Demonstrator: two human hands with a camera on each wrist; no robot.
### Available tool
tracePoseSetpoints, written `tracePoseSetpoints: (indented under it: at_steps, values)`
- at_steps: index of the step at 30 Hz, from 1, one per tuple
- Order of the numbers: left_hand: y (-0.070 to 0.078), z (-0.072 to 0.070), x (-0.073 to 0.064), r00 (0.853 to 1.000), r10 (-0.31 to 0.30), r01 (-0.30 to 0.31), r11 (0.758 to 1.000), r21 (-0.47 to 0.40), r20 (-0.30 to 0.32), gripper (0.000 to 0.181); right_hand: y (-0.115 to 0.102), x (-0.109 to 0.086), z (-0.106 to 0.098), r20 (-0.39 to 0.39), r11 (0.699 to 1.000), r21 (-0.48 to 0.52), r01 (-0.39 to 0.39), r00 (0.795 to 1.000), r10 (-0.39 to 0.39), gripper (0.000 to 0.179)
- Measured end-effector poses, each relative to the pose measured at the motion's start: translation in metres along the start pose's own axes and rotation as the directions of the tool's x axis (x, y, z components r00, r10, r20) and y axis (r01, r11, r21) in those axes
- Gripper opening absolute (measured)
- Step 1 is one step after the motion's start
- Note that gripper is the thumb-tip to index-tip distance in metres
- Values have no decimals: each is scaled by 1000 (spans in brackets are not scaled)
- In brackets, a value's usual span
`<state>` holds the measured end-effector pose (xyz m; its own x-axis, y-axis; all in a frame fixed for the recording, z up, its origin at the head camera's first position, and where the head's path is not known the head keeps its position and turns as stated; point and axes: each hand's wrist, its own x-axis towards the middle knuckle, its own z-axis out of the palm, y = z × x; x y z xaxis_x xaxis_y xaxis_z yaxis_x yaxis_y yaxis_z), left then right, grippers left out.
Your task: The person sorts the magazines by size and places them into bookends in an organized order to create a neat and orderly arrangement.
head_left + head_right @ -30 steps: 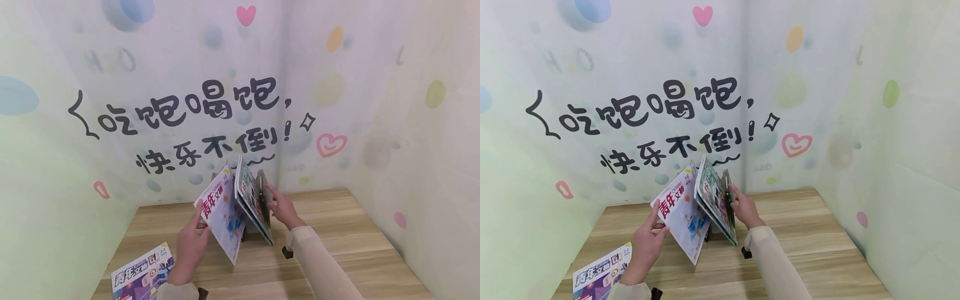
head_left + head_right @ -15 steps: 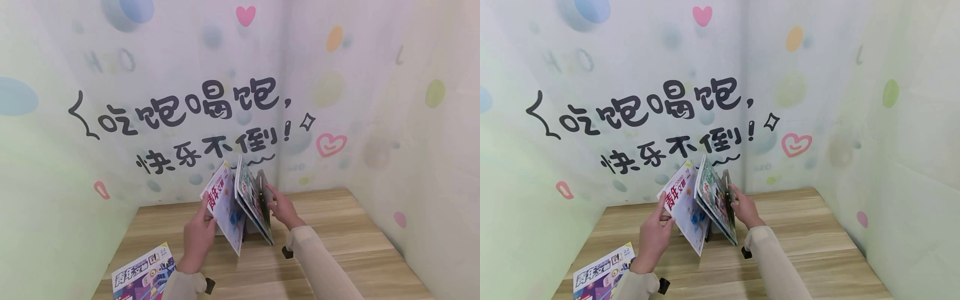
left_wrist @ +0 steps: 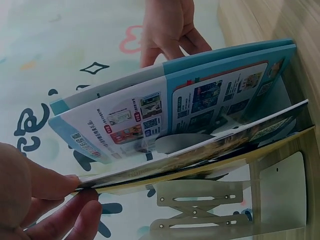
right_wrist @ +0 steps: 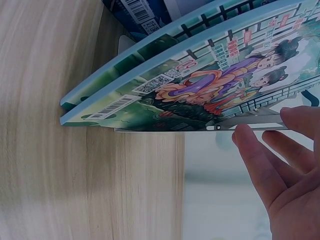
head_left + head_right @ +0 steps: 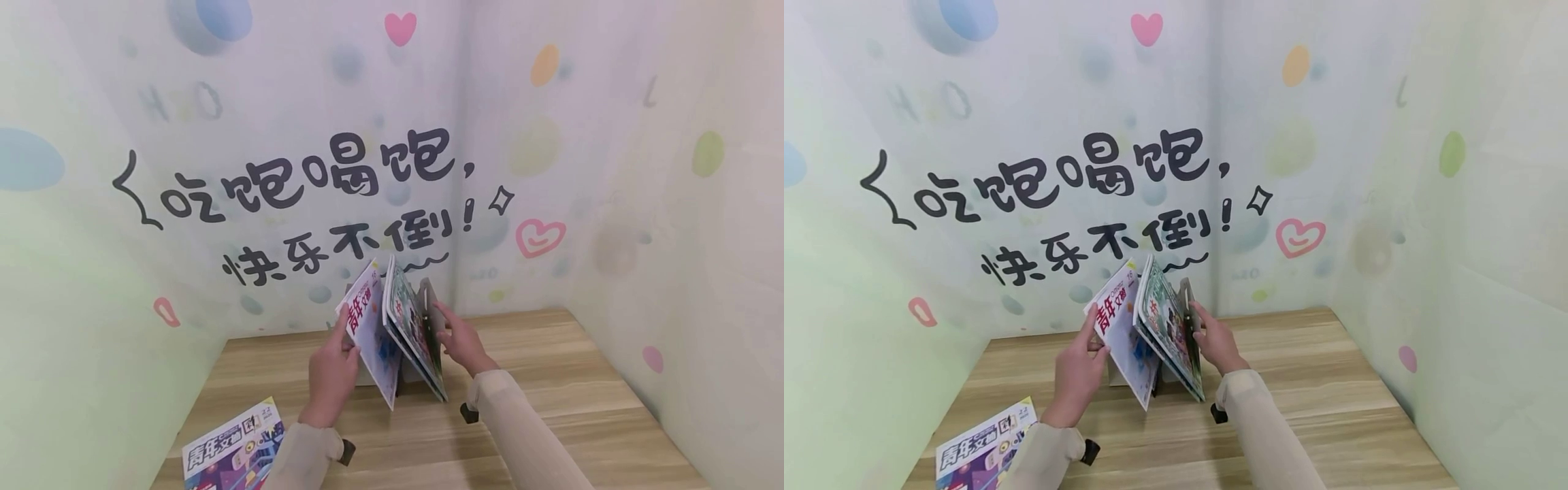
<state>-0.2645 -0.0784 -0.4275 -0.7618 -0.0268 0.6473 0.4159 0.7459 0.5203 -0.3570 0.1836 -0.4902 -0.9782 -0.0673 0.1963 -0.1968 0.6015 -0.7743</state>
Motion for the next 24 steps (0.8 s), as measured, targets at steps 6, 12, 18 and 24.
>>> tracePoseSetpoints:
  at_steps: [6,12,18,24]
  values:
    - [-2,6,4,1000,4,-4,1000,-4,-12,84,-1,0,0,5,1000,9,-11,1000,10,67]
    - [-4,15,6,999,37,-36,999,28,-33,86,-1,-1,0,6,1000,24,-20,1000,20,67]
    - [-4,19,4,989,120,-114,991,64,-86,85,-1,-2,0,14,999,28,-25,1000,24,68]
    - [-2,23,5,980,169,-162,984,70,-107,86,-3,-1,-1,11,1000,21,-20,1000,20,67]
